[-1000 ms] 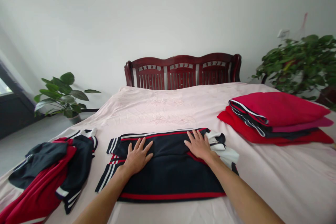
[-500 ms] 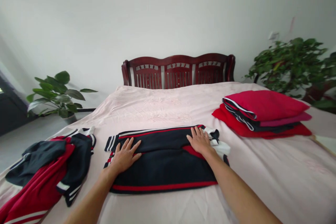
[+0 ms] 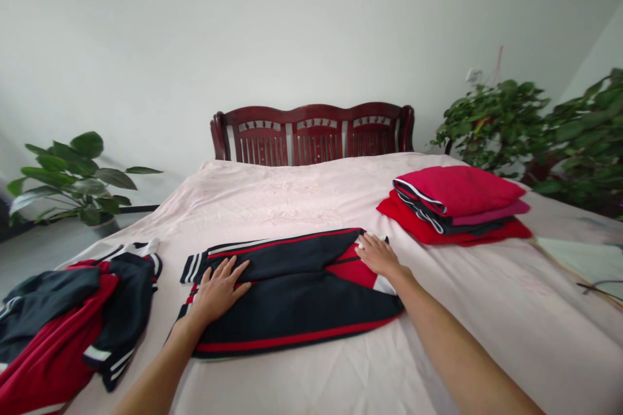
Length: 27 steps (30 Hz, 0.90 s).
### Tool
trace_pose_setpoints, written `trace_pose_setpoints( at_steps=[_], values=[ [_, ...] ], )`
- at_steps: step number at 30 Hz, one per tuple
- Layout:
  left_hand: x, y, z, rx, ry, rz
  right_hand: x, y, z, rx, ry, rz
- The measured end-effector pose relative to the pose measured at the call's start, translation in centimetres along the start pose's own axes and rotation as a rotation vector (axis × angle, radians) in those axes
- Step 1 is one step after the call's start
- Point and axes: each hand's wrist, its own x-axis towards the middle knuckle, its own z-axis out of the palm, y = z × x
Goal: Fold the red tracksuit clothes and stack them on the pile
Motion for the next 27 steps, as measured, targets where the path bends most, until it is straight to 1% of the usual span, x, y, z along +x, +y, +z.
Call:
trace_pose_setpoints(
  at_steps=[3,6,9,11,13,17,22,27],
  values=[
    [0.0,0.0,0.0,0.004,0.000,0.002,-0.1,2.2,-1.4,0.058,0.023,-0.001],
    [0.0,0.1,0.0,0.014,-0.004,0.004,-0.7,4.1,-3.0,0.099,0.083,0.081],
    [0.0,0.3,-0.2,0.024,-0.007,0.005,-2.1,4.9,-4.2,0.102,0.141,0.162],
    [0.0,0.3,-0.2,0.030,-0.006,0.000,-3.4,4.8,-4.5,0.095,0.160,0.192],
    [0.0,0.4,-0.2,0.034,-0.004,-0.002,-4.6,4.2,-4.2,0.060,0.172,0.203],
    [0.0,0.4,-0.3,0.037,-0.015,-0.002,-6.3,2.9,-2.7,-0.100,0.196,0.167],
    [-0.1,0.6,-0.5,0.053,-0.025,-0.004,-6.7,2.7,-1.3,-0.220,0.281,0.190],
    [-0.2,0.8,-0.9,0.042,-0.031,0.026,-6.8,3.0,-1.1,-0.209,0.285,0.180]
  ],
)
